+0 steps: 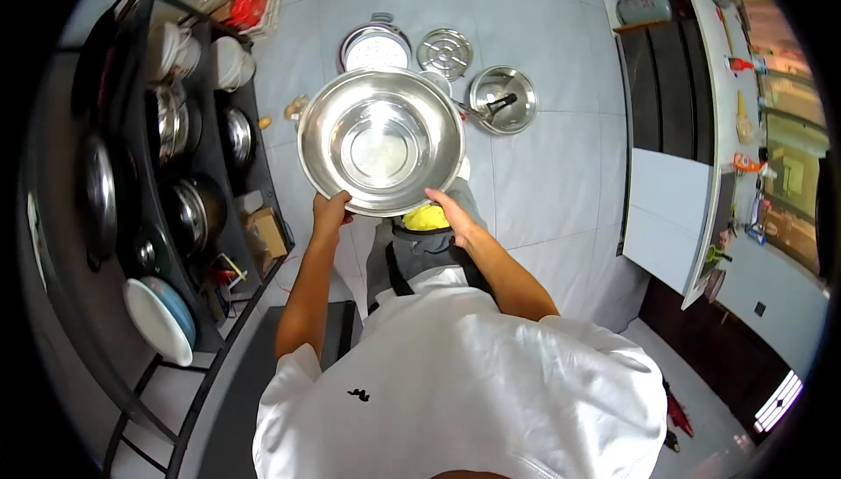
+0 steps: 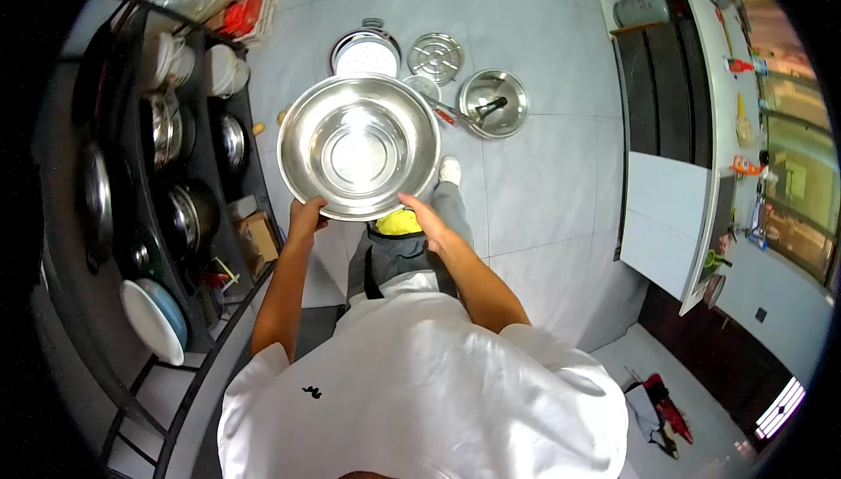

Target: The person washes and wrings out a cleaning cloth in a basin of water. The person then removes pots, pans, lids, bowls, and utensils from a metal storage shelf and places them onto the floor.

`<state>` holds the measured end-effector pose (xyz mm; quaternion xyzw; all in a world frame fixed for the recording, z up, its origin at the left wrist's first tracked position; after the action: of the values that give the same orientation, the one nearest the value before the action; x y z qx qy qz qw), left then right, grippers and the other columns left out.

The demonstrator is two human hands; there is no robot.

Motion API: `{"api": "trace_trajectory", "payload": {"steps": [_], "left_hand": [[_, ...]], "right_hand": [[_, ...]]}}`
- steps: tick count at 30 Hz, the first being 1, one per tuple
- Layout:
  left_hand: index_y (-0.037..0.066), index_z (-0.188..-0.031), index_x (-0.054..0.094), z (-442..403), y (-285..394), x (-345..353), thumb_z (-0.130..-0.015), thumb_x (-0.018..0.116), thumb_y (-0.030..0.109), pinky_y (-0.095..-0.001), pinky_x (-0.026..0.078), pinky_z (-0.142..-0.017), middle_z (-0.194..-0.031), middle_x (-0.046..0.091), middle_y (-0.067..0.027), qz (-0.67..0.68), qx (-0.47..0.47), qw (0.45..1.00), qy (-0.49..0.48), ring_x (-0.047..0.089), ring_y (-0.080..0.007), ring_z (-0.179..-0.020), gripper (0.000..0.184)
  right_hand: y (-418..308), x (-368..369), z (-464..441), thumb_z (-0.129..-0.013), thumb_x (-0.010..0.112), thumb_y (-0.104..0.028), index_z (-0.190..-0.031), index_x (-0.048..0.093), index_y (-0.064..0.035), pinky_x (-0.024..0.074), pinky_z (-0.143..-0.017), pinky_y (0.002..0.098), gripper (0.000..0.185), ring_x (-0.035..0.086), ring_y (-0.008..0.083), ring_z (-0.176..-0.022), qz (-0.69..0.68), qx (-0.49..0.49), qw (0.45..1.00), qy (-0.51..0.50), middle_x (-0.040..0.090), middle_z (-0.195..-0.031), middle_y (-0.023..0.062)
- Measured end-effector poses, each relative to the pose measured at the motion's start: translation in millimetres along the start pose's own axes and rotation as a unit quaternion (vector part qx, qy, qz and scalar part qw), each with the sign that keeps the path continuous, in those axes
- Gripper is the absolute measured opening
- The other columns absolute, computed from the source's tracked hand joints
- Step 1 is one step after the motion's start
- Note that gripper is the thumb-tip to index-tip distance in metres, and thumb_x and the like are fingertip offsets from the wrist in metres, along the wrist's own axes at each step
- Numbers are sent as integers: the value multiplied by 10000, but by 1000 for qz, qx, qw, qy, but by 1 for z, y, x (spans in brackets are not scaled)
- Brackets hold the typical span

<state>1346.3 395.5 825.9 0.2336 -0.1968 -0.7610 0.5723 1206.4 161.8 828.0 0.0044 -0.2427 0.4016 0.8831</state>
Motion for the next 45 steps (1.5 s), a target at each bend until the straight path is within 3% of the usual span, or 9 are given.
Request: {"api": "trace_trajectory", "payload": {"steps": [1, 4, 8, 18, 26, 28, 31, 35, 45], "left_hand": [[10, -1079, 583, -4, 5, 23, -822, 623, 109, -291, 482, -497, -810, 664, -87, -24, 11, 1000, -15, 634, -165, -595, 278], [9, -1081, 578, -19, 10, 90, -815, 623, 119, -296, 485, -482, -793, 659, -80, -105, 15, 993, -50, 622, -162, -577, 292], [-14, -1137, 580, -49, 6, 200, -791, 674, 146, -310, 495, -469, -806, 668, -102, -219, 15, 969, -115, 626, -175, -576, 392], [27, -1213, 599, -140, -98, 502, -813, 709, 275, -347, 583, -541, -904, 719, -154, -370, -75, 914, -147, 704, -229, -639, 483], [22, -1268, 570, -200, -165, 637, -813, 712, 274, -336, 544, -534, -956, 732, -162, -392, -53, 900, -182, 713, -222, -666, 539], [20, -1275, 563, -236, -214, 660, -806, 703, 255, -362, 546, -637, -970, 731, -161, -378, -7, 908, -182, 718, -260, -732, 543], [25, -1252, 590, -232, -221, 712, -803, 679, 279, -402, 545, -815, -1015, 731, -181, -399, -58, 898, -175, 718, -326, -849, 524], [13, -1216, 615, -271, -280, 757, -792, 690, 285, -441, 527, -898, -1054, 723, -227, -464, 11, 870, -170, 693, -402, -988, 509], [-17, -1271, 480, -375, -367, 811, -806, 708, 185, -426, 532, -883, -1139, 680, -231, -430, 47, 884, -179, 687, -380, -987, 556]], "right_hand": [[-4, -13, 6, -950, 632, -472, -1274, 606, -16, 566, -899, 378, 560, 700, 224, -1021, -34, -15, 998, 40, 711, -1173, 113], [6, -81, -4, -969, 613, -438, -1265, 604, -15, 570, -888, 382, 517, 700, 246, -1013, -128, 51, 990, -29, 705, -1170, 129], [4, -162, 6, -978, 606, -418, -1198, 632, -17, 582, -853, 389, 458, 711, 263, -943, -208, 8, 978, 16, 719, -1088, 146], [18, -419, -42, -975, 604, -416, -1136, 643, -67, 595, -817, 440, 386, 718, 284, -935, -390, -51, 905, 160, 722, -1070, 124], [10, -567, -97, -952, 671, -374, -1147, 639, -36, 562, -817, 378, 392, 678, 236, -925, -416, -83, 873, 241, 677, -1062, 108], [21, -594, -115, -955, 670, -375, -1155, 638, -30, 561, -816, 373, 400, 675, 232, -929, -442, -105, 851, 262, 675, -1071, 108], [40, -612, -137, -965, 646, -335, -1182, 635, -13, 594, -776, 391, 389, 695, 261, -903, -464, -114, 819, 317, 686, -1081, 125], [50, -610, -152, -954, 650, -311, -1216, 644, 1, 575, -809, 372, 408, 687, 247, -942, -450, -97, 808, 367, 693, -1094, 124], [96, -563, -212, -919, 708, -320, -1173, 673, -12, 479, -864, 295, 400, 618, 164, -966, -543, -33, 770, 333, 673, -1050, 54]]}}
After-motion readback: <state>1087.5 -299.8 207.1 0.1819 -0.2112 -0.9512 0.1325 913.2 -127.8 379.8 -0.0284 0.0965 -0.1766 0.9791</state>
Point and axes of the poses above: each hand's wrist, its own z-axis away from the middle knuckle, its own x-axis out of the palm, y = z × x, the point moved 3 cm from there along -z, towards the middle knuckle
